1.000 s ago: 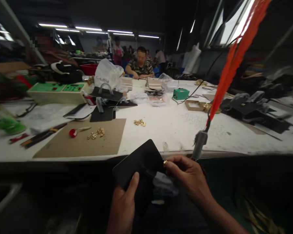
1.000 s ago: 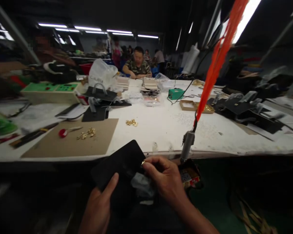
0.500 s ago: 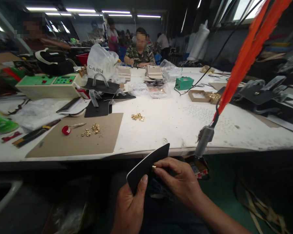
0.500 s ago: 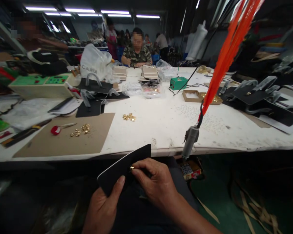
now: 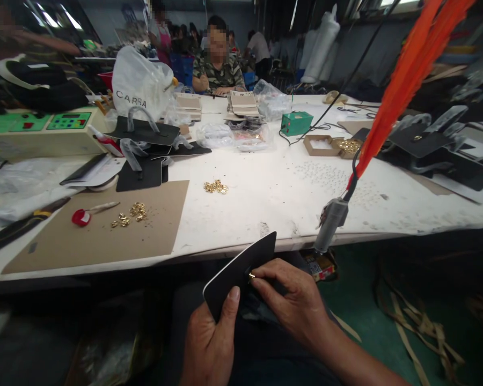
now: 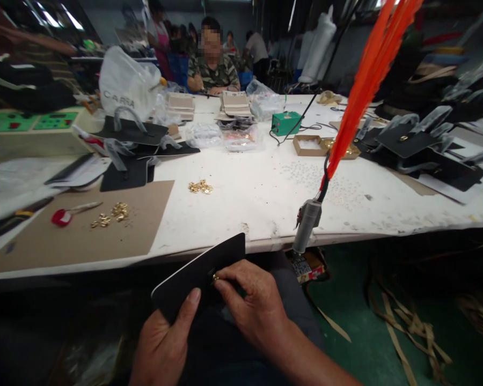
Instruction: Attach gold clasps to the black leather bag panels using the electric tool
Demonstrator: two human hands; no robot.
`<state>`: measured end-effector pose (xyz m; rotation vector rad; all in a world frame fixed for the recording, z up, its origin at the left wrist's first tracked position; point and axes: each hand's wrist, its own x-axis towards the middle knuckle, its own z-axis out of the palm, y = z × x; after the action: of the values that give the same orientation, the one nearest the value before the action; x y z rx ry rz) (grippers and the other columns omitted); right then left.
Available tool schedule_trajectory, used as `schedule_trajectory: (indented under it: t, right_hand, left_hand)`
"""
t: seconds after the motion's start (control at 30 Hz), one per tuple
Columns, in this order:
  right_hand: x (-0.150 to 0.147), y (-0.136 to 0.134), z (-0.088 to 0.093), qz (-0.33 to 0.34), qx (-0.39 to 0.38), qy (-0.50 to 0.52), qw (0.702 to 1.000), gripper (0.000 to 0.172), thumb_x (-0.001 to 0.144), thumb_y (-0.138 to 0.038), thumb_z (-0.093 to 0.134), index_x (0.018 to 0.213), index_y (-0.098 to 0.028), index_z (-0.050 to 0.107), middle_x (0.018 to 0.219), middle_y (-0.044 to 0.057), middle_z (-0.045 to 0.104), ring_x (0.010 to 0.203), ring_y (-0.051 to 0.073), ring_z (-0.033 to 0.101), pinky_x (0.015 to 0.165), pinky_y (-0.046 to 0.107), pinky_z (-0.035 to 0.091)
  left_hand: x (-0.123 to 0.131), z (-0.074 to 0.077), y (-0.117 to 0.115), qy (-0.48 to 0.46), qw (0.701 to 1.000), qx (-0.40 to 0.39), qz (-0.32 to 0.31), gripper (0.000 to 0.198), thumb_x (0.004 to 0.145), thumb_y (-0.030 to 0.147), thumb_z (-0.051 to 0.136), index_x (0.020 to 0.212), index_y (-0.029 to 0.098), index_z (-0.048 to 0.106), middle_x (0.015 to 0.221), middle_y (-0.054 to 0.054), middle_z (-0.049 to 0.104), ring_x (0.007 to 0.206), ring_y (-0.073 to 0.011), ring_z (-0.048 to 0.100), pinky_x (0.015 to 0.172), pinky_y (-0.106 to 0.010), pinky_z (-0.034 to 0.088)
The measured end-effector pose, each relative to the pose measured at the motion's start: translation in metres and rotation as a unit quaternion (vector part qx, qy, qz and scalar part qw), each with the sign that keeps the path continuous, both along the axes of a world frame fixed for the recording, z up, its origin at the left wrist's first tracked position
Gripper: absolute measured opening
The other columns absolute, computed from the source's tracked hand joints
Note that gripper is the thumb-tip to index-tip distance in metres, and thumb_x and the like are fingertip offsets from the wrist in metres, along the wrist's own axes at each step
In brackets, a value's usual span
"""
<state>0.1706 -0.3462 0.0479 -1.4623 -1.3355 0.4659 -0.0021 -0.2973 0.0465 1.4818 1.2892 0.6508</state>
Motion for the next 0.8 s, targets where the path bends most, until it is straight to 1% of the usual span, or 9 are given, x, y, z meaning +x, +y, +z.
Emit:
schedule_trajectory:
  t: [0.17,0.27,0.33,0.4,0.47,0.57,0.63,0.7,0.8]
  right_hand:
    - [0.002,0.000,-0.007,0.009,0.022,-0.001,1.000,0.010,0.096,-0.013,0.071,0.099,-0.021,0.077,0.089,0.001,0.076,0.081,0.014,0.072,0.076,0.024,0.054]
    - [0.002,0.000,-0.010,0.019,0.029,0.010,0.999,0.010,0.096,-0.014,0.072,0.100,-0.021,0.077,0.089,0.002,0.076,0.081,0.015,0.072,0.074,0.024,0.055]
    - [0.001,0.000,-0.010,0.010,0.034,0.008,0.999,0.008,0.095,-0.015,0.073,0.099,-0.021,0.077,0.088,0.002,0.076,0.080,0.015,0.071,0.073,0.026,0.054]
    - [0.001,-0.001,-0.007,-0.015,0.041,-0.024,0.999,0.004,0.094,-0.017,0.076,0.096,-0.021,0.075,0.087,0.001,0.076,0.079,0.016,0.070,0.074,0.029,0.052]
    - [0.001,-0.002,-0.003,-0.040,0.048,-0.086,0.994,0.004,0.094,-0.020,0.077,0.092,-0.022,0.074,0.084,0.000,0.075,0.078,0.017,0.069,0.075,0.033,0.047]
    - [0.000,-0.005,0.005,-0.056,0.056,-0.181,0.980,0.004,0.095,-0.020,0.076,0.092,-0.023,0.074,0.082,0.000,0.076,0.076,0.018,0.066,0.076,0.038,0.040]
    - [-0.003,-0.007,0.009,-0.060,0.053,-0.212,0.974,0.005,0.097,-0.019,0.073,0.095,-0.023,0.075,0.082,0.000,0.076,0.075,0.018,0.065,0.074,0.039,0.037]
    - [-0.006,-0.009,0.012,-0.061,0.046,-0.214,0.974,0.009,0.098,-0.016,0.070,0.101,-0.023,0.075,0.085,0.000,0.076,0.076,0.018,0.065,0.073,0.038,0.038]
    - [-0.013,-0.012,0.011,-0.048,0.048,-0.171,0.983,0.019,0.097,-0.012,0.066,0.112,-0.023,0.074,0.093,0.003,0.076,0.082,0.019,0.067,0.076,0.037,0.045]
  left_hand:
    - [0.001,-0.002,-0.004,0.019,0.999,0.048,-0.012,0.052,0.094,0.063,0.060,0.112,0.019,0.082,0.108,-0.009,0.083,0.105,-0.0335,0.077,0.095,-0.038,0.061]
    - [0.000,-0.002,-0.007,0.030,0.995,0.093,-0.027,0.049,0.095,0.060,0.058,0.109,0.020,0.083,0.102,-0.008,0.084,0.098,-0.0326,0.079,0.092,-0.037,0.063]
    - [0.000,-0.002,-0.008,0.033,0.993,0.115,-0.026,0.047,0.096,0.059,0.058,0.108,0.020,0.083,0.100,-0.007,0.084,0.094,-0.0319,0.080,0.088,-0.036,0.064]
    - [-0.001,-0.002,-0.009,0.034,0.991,0.130,-0.020,0.046,0.097,0.057,0.058,0.107,0.021,0.083,0.101,-0.007,0.084,0.093,-0.0314,0.080,0.084,-0.035,0.065]
    - [-0.002,-0.003,-0.010,0.033,0.989,0.142,-0.016,0.044,0.097,0.056,0.058,0.109,0.021,0.083,0.104,-0.007,0.084,0.096,-0.0315,0.080,0.082,-0.034,0.066]
    - [-0.003,-0.005,-0.014,0.021,0.988,0.151,-0.022,0.041,0.099,0.052,0.058,0.116,0.022,0.081,0.109,-0.007,0.083,0.104,-0.0315,0.078,0.087,-0.034,0.065]
    - [-0.002,-0.005,-0.019,0.001,0.988,0.155,-0.028,0.040,0.100,0.049,0.057,0.121,0.023,0.079,0.113,-0.007,0.082,0.109,-0.0309,0.077,0.093,-0.036,0.064]
    - [0.001,-0.004,-0.025,-0.017,0.987,0.158,-0.026,0.038,0.101,0.046,0.055,0.125,0.024,0.077,0.121,-0.007,0.080,0.116,-0.0299,0.075,0.100,-0.038,0.061]
    - [0.005,-0.001,-0.033,-0.035,0.986,0.165,0.006,0.037,0.102,0.044,0.055,0.128,0.027,0.075,0.131,-0.006,0.076,0.124,-0.0286,0.071,0.109,-0.040,0.057]
